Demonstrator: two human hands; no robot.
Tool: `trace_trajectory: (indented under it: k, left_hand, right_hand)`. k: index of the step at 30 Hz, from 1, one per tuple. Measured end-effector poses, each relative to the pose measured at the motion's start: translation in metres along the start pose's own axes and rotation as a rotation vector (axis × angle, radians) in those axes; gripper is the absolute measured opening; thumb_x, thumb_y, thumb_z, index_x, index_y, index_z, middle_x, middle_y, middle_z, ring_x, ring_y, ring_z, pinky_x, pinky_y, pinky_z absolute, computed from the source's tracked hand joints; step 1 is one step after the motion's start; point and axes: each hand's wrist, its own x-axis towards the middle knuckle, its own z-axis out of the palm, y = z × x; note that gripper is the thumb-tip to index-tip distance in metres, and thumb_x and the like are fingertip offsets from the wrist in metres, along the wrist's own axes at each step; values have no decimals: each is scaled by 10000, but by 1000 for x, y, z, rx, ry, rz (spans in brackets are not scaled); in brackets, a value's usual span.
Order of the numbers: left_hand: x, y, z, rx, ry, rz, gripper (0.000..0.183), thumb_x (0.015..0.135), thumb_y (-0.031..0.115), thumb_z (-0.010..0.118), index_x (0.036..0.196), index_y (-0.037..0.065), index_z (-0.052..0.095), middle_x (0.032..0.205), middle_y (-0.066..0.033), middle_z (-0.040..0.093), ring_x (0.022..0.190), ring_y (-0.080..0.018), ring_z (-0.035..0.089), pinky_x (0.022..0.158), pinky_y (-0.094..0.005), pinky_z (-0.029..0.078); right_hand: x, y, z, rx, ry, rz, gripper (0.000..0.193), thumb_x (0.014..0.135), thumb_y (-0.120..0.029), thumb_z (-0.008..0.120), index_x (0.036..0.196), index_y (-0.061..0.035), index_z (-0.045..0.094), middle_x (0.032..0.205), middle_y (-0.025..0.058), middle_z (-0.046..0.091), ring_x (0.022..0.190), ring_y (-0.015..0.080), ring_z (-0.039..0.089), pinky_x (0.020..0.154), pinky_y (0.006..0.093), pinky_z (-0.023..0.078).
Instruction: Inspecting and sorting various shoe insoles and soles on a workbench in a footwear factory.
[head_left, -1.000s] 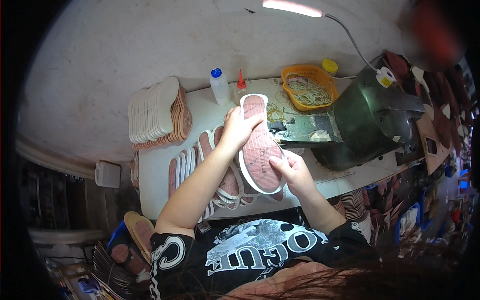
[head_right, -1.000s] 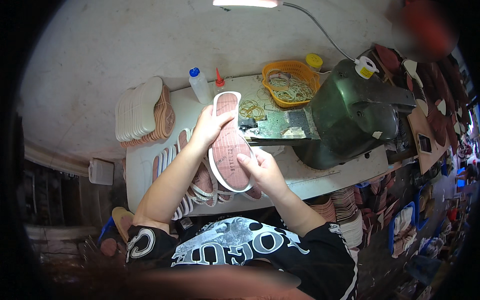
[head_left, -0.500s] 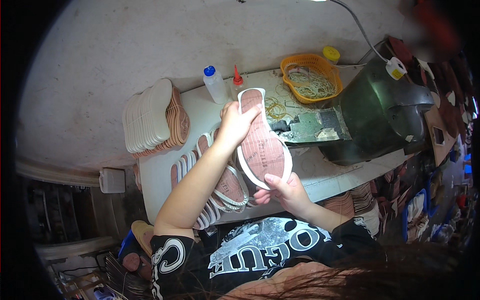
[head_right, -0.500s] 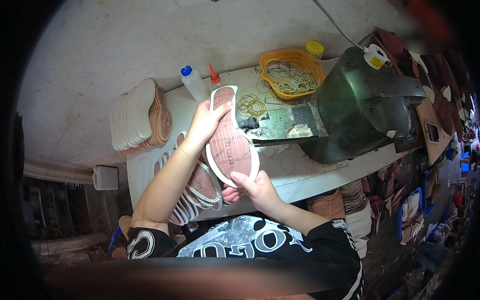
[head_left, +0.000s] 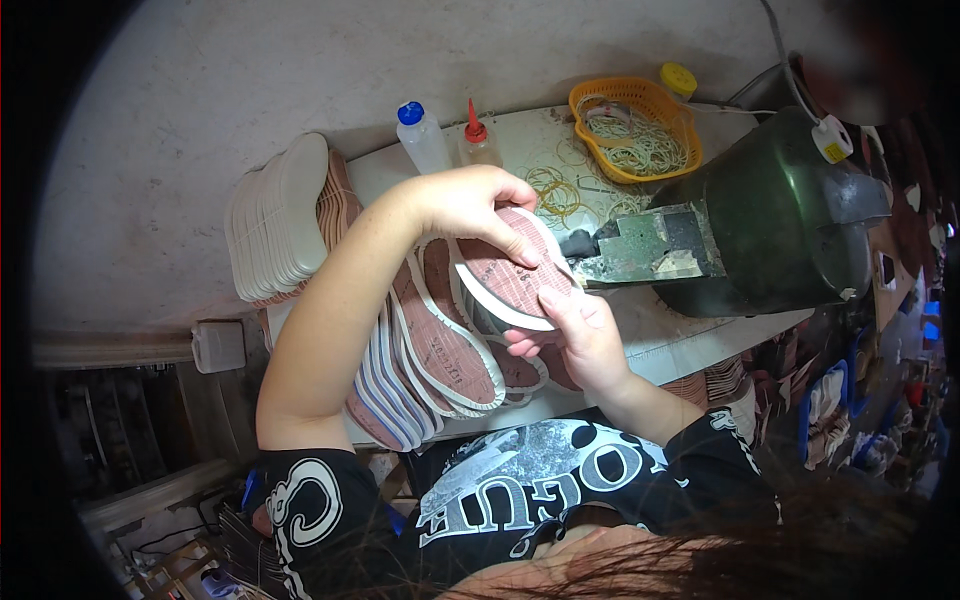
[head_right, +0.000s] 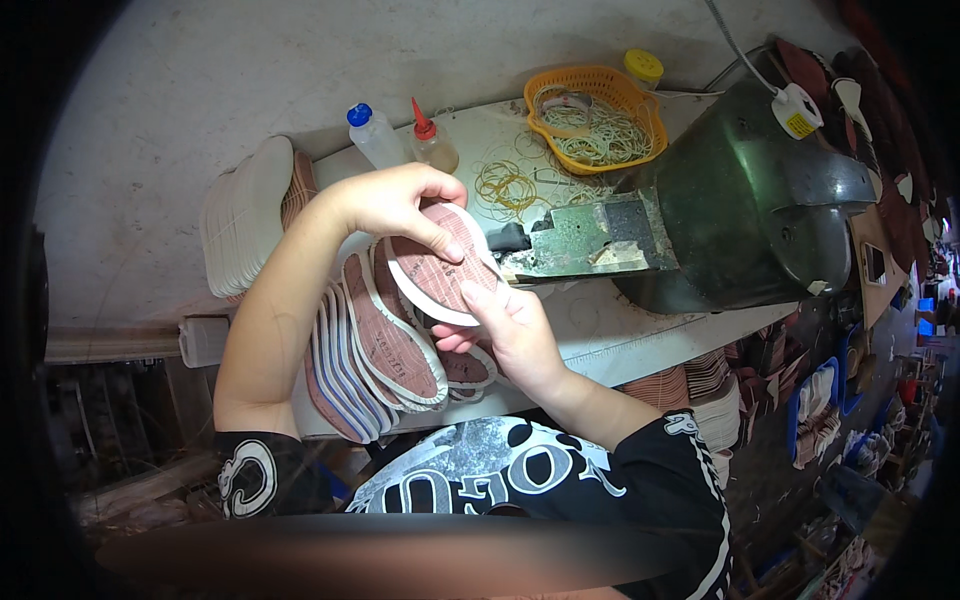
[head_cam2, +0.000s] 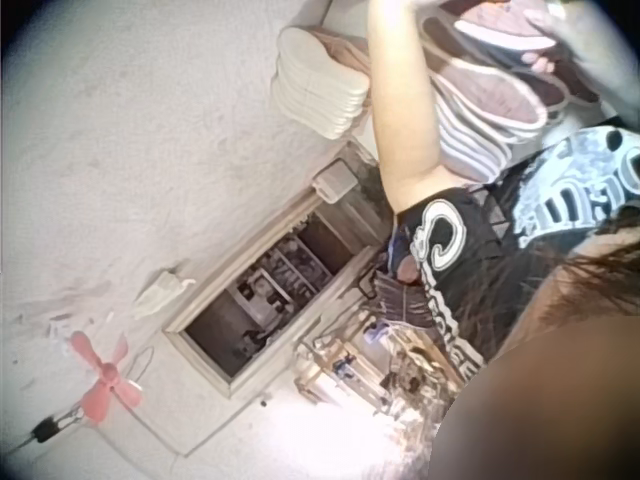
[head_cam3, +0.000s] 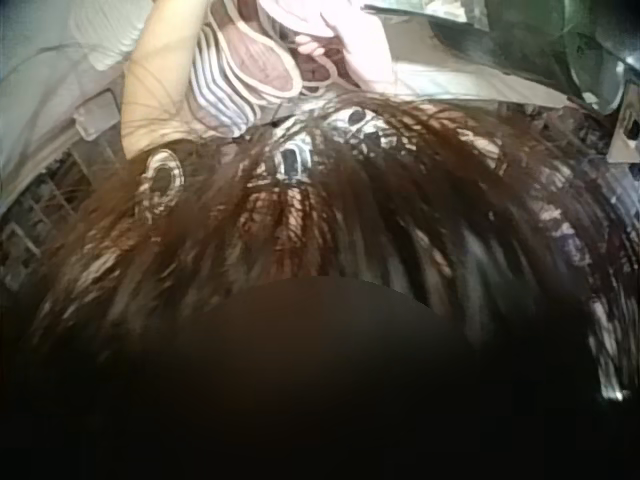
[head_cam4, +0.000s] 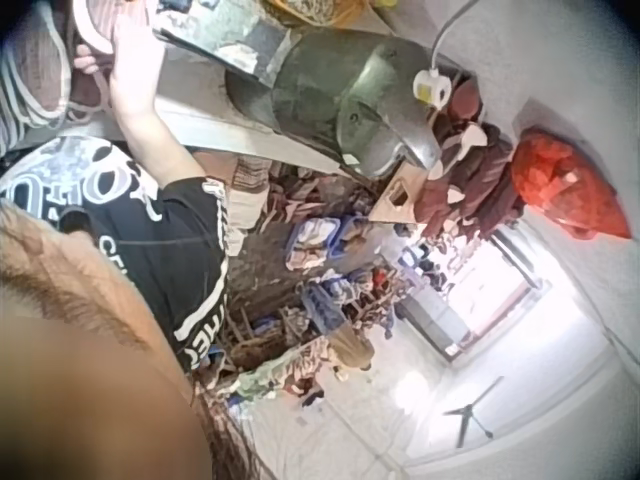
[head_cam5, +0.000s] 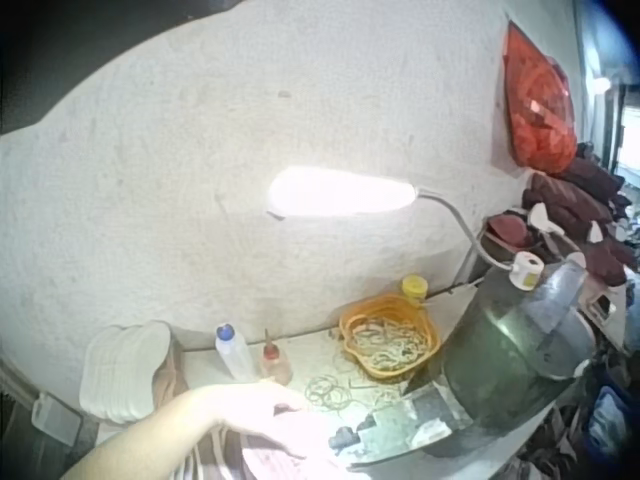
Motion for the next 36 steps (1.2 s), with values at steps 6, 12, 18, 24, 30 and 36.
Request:
trace_trajectory:
  k: [6,12,18,24,30,36]
  left_hand:
    - [-12,-3,7,-19,105,-66,378,717,343,790,855,43,605,715,13,575,686,-73,509,604,-251,416]
    - [-26,-14,24,-1,273,-56,460,710,431,770,845,18,620,733,-50,599,707,-130,543,622,-288,442]
    - [-41,-12,57,-291,409,-189,362,765,334,755,833,8,613,744,-25,609,678,-90,542,616,-232,441]
    - [-48,18,86,-365,473,-442,549,778,468,703,884,-67,639,714,-100,625,573,-157,588,486,-309,475]
    - [-48,46,107,-439,482,-554,670,856,557,542,834,-106,636,639,-171,634,476,-238,631,442,-322,539]
    - [-56,24,116,-523,445,-259,425,756,426,743,726,12,653,516,-57,569,355,-93,460,350,-222,353]
  right_hand:
    - [3,-3,4,26,20,-12,414,969,-324,481,1057,67,584,876,179,665,727,213,679,632,274,553]
    - [3,-4,3,-23,28,-18,450,964,-369,467,1073,54,574,868,181,669,706,224,679,623,280,545]
    - [4,-9,0,6,5,10,400,953,-352,495,1016,28,602,860,132,673,705,195,678,605,256,546]
    - [1,-6,-15,-98,-53,-50,319,918,-332,565,949,-20,625,839,70,669,701,109,642,595,238,517]
    - [-40,5,-23,-287,-172,-28,294,883,-230,632,1034,22,634,910,53,661,772,91,611,670,241,501]
    - [-22,-10,-39,-212,-179,44,239,884,-165,620,1010,36,642,910,80,668,776,118,631,707,256,503]
